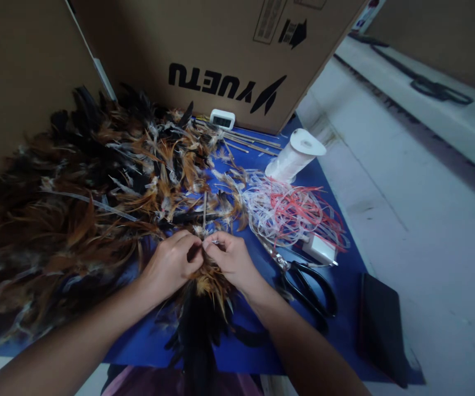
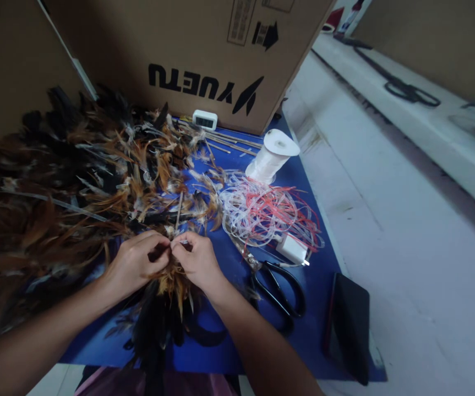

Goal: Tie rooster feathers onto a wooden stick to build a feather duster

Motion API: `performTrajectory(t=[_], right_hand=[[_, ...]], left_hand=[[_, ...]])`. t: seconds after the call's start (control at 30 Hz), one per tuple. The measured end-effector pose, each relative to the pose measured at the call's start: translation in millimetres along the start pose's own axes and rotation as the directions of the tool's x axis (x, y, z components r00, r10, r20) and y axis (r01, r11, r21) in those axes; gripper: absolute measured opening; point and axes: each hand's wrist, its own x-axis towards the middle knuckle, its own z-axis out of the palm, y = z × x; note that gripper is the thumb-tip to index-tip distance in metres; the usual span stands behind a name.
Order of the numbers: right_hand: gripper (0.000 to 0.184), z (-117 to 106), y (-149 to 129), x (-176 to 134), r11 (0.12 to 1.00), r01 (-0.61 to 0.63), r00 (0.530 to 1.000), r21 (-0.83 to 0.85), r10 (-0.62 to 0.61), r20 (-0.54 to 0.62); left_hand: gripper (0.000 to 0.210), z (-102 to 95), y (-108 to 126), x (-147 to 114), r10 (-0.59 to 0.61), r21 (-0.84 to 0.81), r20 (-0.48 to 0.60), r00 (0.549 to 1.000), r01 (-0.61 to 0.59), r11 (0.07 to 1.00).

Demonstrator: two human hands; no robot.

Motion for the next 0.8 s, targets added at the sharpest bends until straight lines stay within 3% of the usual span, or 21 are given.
performTrajectory(t=[0.8], right_hand=[[0.009, -7.4, -0.1, -4.9, 0.998, -0.058, 0.998, 0.002, 0.058, -0.037]], left_hand=[[0.008, -5.7, 3.3, 1.9, -0.068, 0.038, 0.003, 0.998, 0.068, 0.997]])
